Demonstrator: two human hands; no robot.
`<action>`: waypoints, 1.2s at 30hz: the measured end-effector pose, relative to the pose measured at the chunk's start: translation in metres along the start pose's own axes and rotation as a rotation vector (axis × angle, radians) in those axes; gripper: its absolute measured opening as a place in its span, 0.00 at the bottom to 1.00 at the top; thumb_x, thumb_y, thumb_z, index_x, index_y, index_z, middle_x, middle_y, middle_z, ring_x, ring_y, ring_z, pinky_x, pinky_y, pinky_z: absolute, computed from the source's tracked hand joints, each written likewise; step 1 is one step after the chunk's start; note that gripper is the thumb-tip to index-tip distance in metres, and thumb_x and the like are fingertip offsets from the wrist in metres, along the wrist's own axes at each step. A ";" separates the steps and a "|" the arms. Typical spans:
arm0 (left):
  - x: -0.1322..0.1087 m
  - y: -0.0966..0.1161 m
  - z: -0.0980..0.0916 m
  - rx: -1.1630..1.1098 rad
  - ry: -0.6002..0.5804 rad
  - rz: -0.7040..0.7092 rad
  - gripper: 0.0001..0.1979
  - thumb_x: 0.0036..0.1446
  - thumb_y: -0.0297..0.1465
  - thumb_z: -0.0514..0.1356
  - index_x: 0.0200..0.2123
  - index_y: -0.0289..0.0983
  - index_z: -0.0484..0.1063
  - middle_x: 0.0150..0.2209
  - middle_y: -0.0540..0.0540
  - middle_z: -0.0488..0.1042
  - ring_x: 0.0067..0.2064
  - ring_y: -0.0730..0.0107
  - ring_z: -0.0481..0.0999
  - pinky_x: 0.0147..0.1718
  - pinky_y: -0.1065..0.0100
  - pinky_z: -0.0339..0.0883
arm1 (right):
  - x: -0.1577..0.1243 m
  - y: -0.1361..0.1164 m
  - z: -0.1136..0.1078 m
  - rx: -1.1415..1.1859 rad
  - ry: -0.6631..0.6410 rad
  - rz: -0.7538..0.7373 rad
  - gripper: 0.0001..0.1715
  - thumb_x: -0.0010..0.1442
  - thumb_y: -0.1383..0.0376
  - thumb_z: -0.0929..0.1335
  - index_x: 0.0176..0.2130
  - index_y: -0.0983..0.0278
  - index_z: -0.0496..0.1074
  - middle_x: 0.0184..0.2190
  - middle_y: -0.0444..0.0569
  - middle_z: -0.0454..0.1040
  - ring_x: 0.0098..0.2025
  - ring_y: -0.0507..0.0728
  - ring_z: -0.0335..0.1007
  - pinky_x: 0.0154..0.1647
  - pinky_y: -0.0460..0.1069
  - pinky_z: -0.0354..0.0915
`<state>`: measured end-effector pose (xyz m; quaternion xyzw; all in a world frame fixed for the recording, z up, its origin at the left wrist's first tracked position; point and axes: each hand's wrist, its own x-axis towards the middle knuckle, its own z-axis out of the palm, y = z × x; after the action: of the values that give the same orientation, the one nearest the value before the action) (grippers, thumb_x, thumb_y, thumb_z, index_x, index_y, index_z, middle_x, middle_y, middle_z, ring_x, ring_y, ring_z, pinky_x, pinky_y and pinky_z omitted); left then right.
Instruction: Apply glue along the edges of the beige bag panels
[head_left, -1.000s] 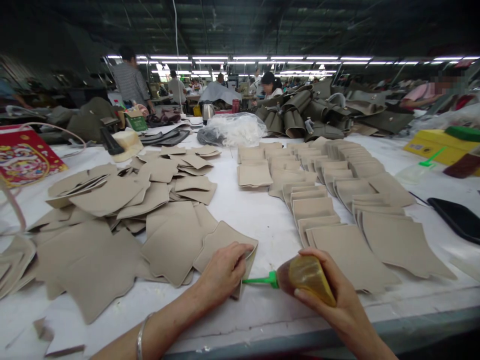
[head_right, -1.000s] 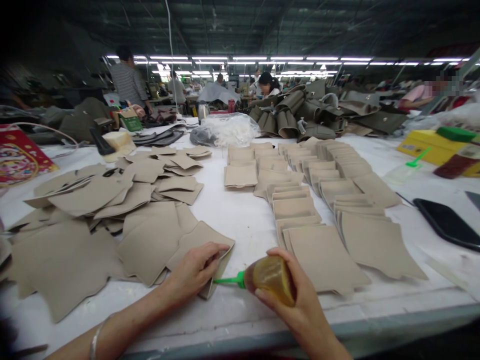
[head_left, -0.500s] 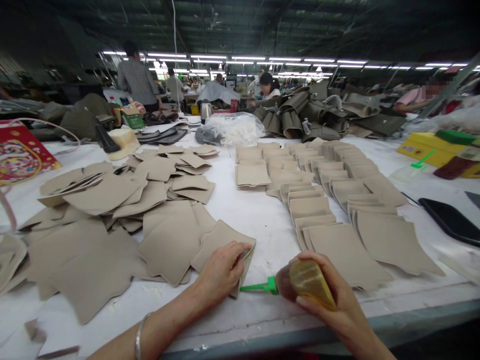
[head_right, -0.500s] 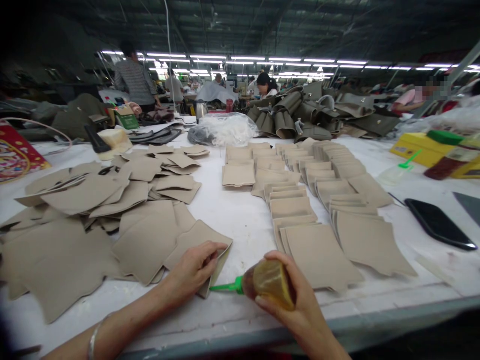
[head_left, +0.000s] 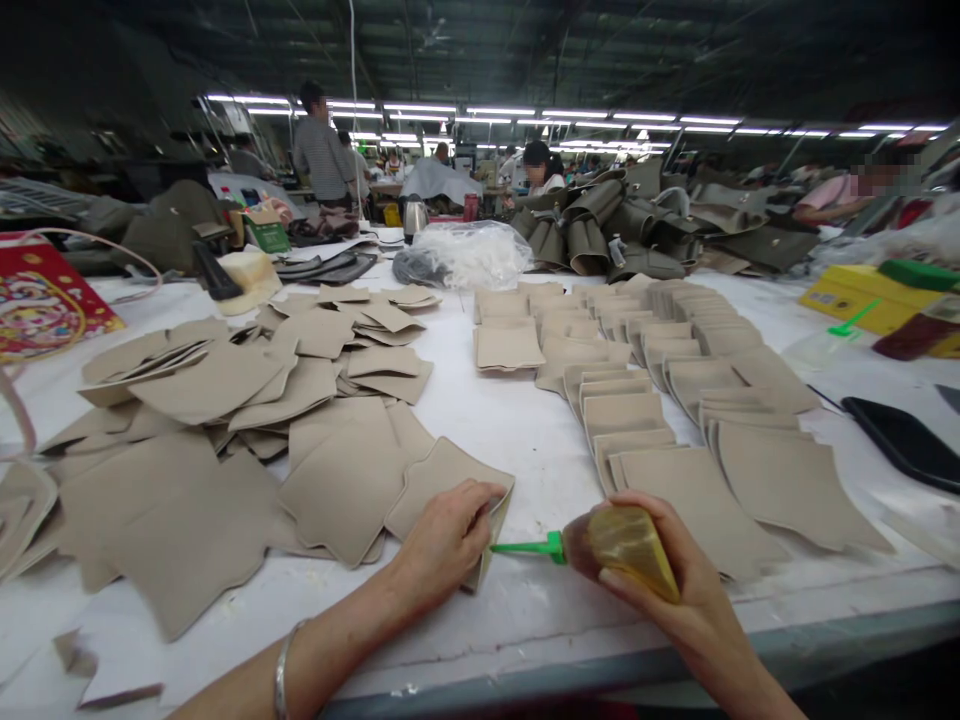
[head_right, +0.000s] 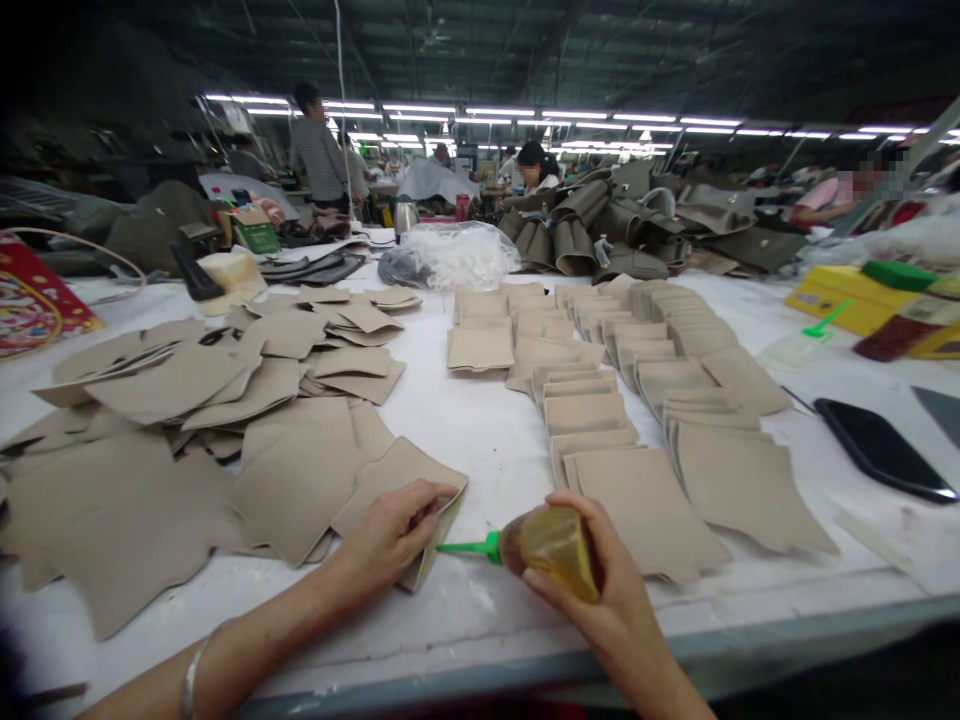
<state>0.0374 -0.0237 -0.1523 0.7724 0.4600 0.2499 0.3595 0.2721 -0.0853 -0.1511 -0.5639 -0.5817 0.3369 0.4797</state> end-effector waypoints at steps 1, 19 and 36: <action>0.000 0.000 0.000 -0.004 0.002 -0.004 0.19 0.56 0.22 0.49 0.48 0.39 0.71 0.36 0.49 0.72 0.35 0.72 0.69 0.39 0.72 0.60 | 0.001 0.000 0.000 0.000 0.005 -0.016 0.27 0.51 0.56 0.73 0.48 0.58 0.64 0.45 0.47 0.67 0.43 0.59 0.67 0.46 0.49 0.62; 0.001 -0.002 0.000 0.008 -0.002 0.000 0.20 0.56 0.22 0.49 0.49 0.39 0.70 0.35 0.49 0.72 0.36 0.71 0.69 0.39 0.72 0.60 | -0.001 0.016 -0.004 0.011 -0.097 -0.112 0.27 0.54 0.57 0.72 0.50 0.55 0.62 0.47 0.46 0.67 0.47 0.59 0.66 0.47 0.49 0.62; 0.006 0.007 -0.001 0.055 -0.038 -0.087 0.20 0.56 0.23 0.48 0.50 0.38 0.70 0.39 0.47 0.73 0.39 0.69 0.71 0.40 0.70 0.60 | 0.031 0.018 -0.012 -0.196 0.075 -0.278 0.27 0.56 0.58 0.72 0.52 0.56 0.60 0.47 0.47 0.65 0.49 0.59 0.63 0.52 0.50 0.59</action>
<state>0.0432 -0.0200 -0.1461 0.7657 0.4932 0.2067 0.3574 0.2928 -0.0546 -0.1589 -0.5343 -0.6658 0.1880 0.4857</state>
